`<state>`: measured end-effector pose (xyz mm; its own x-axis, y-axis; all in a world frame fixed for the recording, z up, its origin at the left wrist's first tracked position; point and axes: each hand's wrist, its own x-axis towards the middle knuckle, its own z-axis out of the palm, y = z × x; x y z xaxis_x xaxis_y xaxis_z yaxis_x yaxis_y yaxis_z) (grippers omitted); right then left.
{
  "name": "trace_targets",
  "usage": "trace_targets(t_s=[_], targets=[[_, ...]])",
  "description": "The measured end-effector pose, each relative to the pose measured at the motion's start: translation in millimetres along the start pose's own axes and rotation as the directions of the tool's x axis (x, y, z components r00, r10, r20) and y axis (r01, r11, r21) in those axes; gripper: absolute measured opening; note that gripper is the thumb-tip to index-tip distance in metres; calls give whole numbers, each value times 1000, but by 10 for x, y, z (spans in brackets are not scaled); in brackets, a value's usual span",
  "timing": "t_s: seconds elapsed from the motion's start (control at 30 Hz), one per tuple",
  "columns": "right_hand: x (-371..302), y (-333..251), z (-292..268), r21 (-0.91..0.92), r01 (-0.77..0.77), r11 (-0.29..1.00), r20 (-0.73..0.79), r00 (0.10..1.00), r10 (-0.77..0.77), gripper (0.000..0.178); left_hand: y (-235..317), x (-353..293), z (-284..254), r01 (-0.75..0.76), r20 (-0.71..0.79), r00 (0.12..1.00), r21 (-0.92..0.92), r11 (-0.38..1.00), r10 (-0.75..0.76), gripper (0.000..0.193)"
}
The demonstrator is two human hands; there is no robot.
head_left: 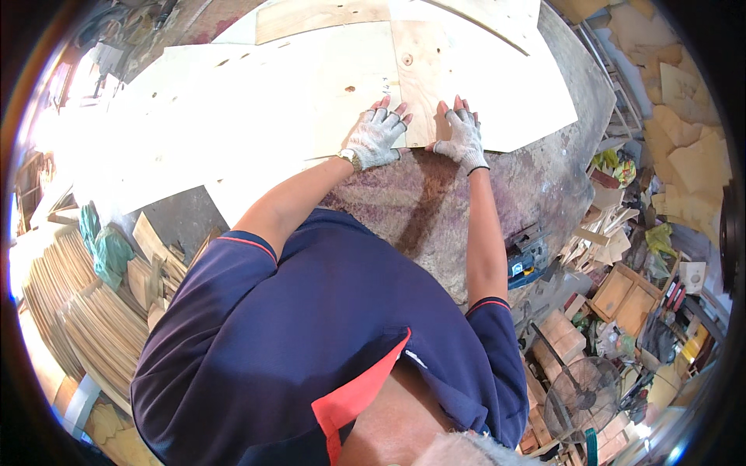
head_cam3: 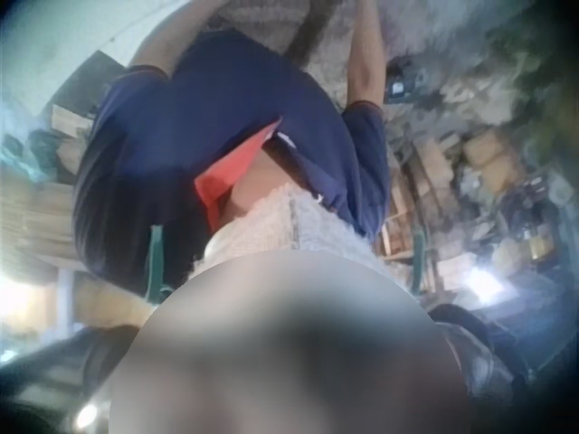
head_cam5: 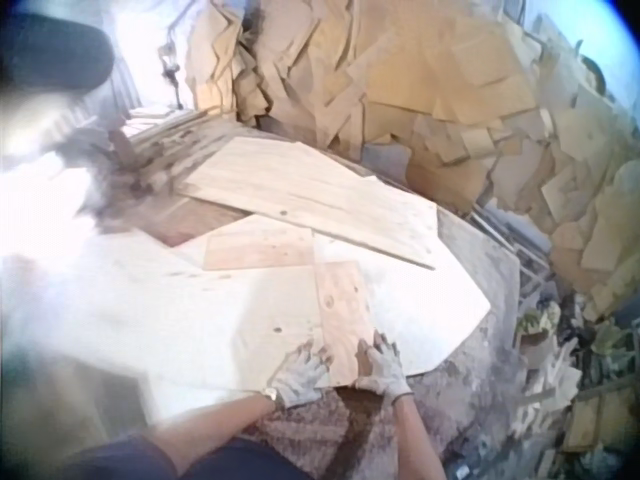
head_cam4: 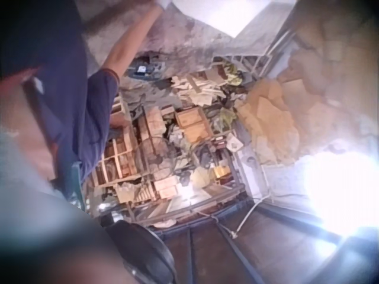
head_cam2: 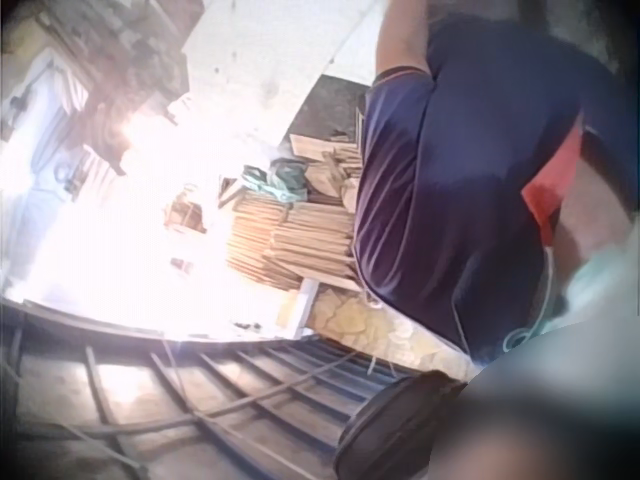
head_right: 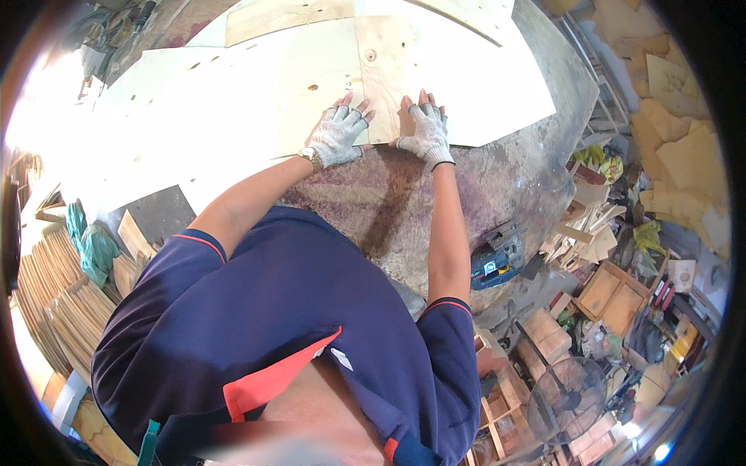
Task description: The person assembles a wooden furniture piece by hammering nails into plywood panels, cutting a small wood piece with a miter saw, and fastening it with a nail gun. The person works on a workbench in a cluttered workshop.
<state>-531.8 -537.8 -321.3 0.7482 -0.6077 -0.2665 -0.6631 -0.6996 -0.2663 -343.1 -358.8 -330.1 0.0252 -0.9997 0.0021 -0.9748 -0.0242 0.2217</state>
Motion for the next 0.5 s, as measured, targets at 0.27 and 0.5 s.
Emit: trace_targets(t_s=[0.27,0.5], targets=[[79,108,126,189,43,981,-91,996,-26,108,16,-36,-88,19,22,1000,-2,1000,-19,84],[151,224,238,192,55,980,-164,986,-23,90,-26,-212,-234,48,68,997,-102,994,-41,98]])
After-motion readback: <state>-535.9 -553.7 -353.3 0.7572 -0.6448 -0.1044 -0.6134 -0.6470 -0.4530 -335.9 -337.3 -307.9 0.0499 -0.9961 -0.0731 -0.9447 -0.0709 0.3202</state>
